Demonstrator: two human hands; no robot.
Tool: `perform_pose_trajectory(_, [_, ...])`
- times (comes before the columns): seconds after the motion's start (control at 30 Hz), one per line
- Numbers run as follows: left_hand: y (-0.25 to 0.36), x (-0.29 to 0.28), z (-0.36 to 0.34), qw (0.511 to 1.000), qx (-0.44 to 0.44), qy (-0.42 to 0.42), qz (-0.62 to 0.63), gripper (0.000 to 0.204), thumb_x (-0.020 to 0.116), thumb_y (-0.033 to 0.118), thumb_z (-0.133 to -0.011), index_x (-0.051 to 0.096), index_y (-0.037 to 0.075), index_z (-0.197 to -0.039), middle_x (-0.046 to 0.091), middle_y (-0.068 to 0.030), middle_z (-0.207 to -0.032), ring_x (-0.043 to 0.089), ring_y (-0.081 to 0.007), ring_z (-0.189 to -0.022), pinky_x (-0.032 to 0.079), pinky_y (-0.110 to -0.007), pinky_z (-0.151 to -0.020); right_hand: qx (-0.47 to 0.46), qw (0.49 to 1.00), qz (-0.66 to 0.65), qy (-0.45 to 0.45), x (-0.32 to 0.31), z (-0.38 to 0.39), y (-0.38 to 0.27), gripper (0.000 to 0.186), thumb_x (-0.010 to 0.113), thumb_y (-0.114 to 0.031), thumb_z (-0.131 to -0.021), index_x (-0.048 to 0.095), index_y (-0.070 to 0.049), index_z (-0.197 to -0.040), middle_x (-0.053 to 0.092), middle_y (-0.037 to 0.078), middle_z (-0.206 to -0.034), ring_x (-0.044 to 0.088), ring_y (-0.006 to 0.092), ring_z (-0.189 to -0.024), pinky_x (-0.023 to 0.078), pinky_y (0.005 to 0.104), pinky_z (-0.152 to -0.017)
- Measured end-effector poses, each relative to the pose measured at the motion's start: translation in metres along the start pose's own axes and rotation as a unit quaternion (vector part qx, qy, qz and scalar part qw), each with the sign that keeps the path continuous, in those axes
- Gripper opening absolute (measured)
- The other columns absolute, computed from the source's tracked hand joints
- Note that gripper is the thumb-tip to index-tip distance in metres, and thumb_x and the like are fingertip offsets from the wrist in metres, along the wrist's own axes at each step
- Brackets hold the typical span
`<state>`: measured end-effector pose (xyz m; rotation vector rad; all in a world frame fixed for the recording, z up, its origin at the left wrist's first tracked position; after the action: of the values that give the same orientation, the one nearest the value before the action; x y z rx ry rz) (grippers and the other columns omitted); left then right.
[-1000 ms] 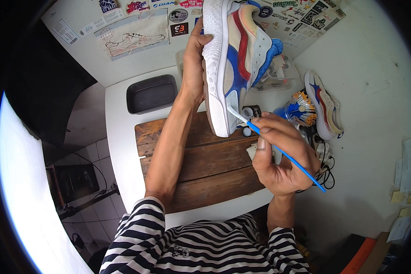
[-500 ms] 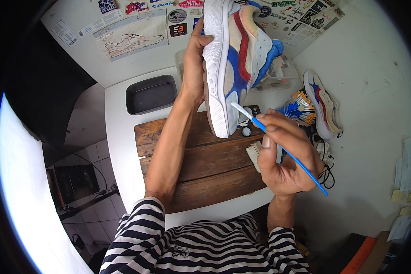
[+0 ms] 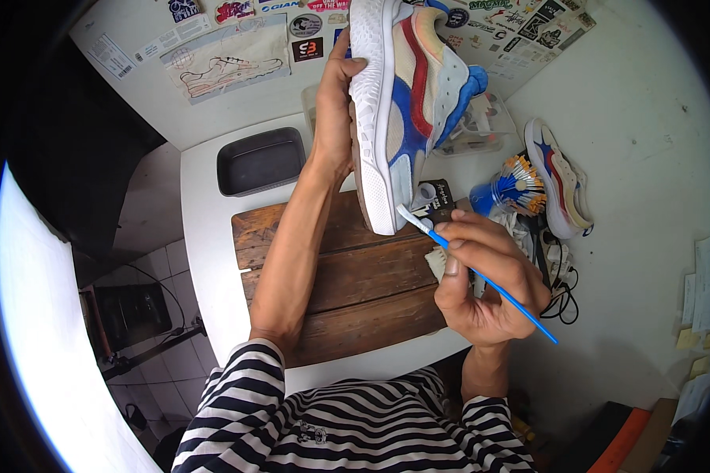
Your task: Using a thin brush to apply white paint or adhesive to the midsole edges of a multi-colored sneaker.
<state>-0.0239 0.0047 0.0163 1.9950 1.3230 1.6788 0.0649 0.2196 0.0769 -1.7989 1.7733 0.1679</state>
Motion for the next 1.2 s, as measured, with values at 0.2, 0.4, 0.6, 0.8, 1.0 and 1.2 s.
perform_pose_trajectory(0.2, [-0.003,-0.001,0.000,1.000,-0.001,-0.003,0.002,0.076,0.045,0.032,-0.092,0.021,0.006,-0.158,0.058,-0.0173,-0.130,0.066,-0.0218,-0.109,0.056,-0.033,-0.091,-0.005,0.998,0.019,0.060,0.005,-0.009,0.005,0.016,0.068,0.004,-0.082,0.064,0.002,-0.098,0.073,0.017,-0.088,0.074,0.0308,-0.082,0.063,0.0391,-0.077])
perform_pose_trajectory(0.4, [-0.002,0.003,0.001,1.000,-0.001,0.006,-0.001,0.075,0.045,0.030,-0.092,0.021,0.006,-0.158,0.058,-0.0171,-0.130,0.066,-0.0212,-0.108,0.056,-0.033,-0.091,-0.002,0.998,0.021,0.056,0.007,-0.005,0.007,0.016,0.069,0.005,-0.082,0.064,0.002,-0.097,0.073,0.016,-0.089,0.074,0.0308,-0.083,0.063,0.0381,-0.076])
perform_pose_trajectory(0.6, [0.001,-0.001,0.000,1.000,-0.002,0.006,-0.010,0.074,0.044,0.030,-0.092,0.021,0.005,-0.158,0.057,-0.0171,-0.132,0.065,-0.0216,-0.109,0.056,-0.033,-0.092,-0.002,1.000,0.004,0.016,0.004,-0.001,-0.003,0.011,0.062,0.005,-0.088,0.059,0.007,-0.098,0.072,0.023,-0.088,0.074,0.0322,-0.083,0.063,0.0443,-0.081])
perform_pose_trajectory(0.8, [0.000,0.001,0.002,1.000,-0.005,0.009,-0.007,0.075,0.044,0.030,-0.092,0.021,0.005,-0.158,0.057,-0.0182,-0.132,0.065,-0.0228,-0.109,0.055,-0.034,-0.094,0.000,1.000,0.001,0.010,-0.001,-0.002,-0.004,0.011,0.062,0.004,-0.088,0.059,0.008,-0.099,0.071,0.024,-0.088,0.074,0.0330,-0.083,0.063,0.0442,-0.081])
perform_pose_trajectory(1.0, [-0.001,0.001,0.002,0.999,-0.020,0.000,0.038,0.068,0.043,0.027,-0.092,0.030,0.005,-0.155,0.061,-0.0144,-0.128,0.066,-0.0201,-0.108,0.056,-0.034,-0.093,-0.010,0.999,0.012,0.040,0.007,-0.005,0.004,0.012,0.062,0.002,-0.090,0.058,0.008,-0.101,0.071,0.025,-0.090,0.074,0.0341,-0.084,0.063,0.0456,-0.083])
perform_pose_trajectory(1.2, [0.003,0.000,0.003,0.998,-0.038,0.029,0.033,0.064,0.043,0.025,-0.093,0.034,0.005,-0.153,0.062,-0.0136,-0.126,0.066,-0.0188,-0.106,0.055,-0.033,-0.093,0.008,1.000,-0.003,0.014,0.002,0.005,-0.005,0.011,0.062,0.001,-0.091,0.058,0.007,-0.099,0.071,0.025,-0.090,0.074,0.0342,-0.084,0.063,0.0452,-0.082])
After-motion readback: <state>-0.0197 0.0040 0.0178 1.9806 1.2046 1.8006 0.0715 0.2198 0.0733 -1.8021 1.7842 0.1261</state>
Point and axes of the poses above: each hand's wrist, its own z-axis away from the middle knuckle, its own x-axis out of the palm, y = z × x, the point moved 2 cm from there along -z, towards the middle knuckle
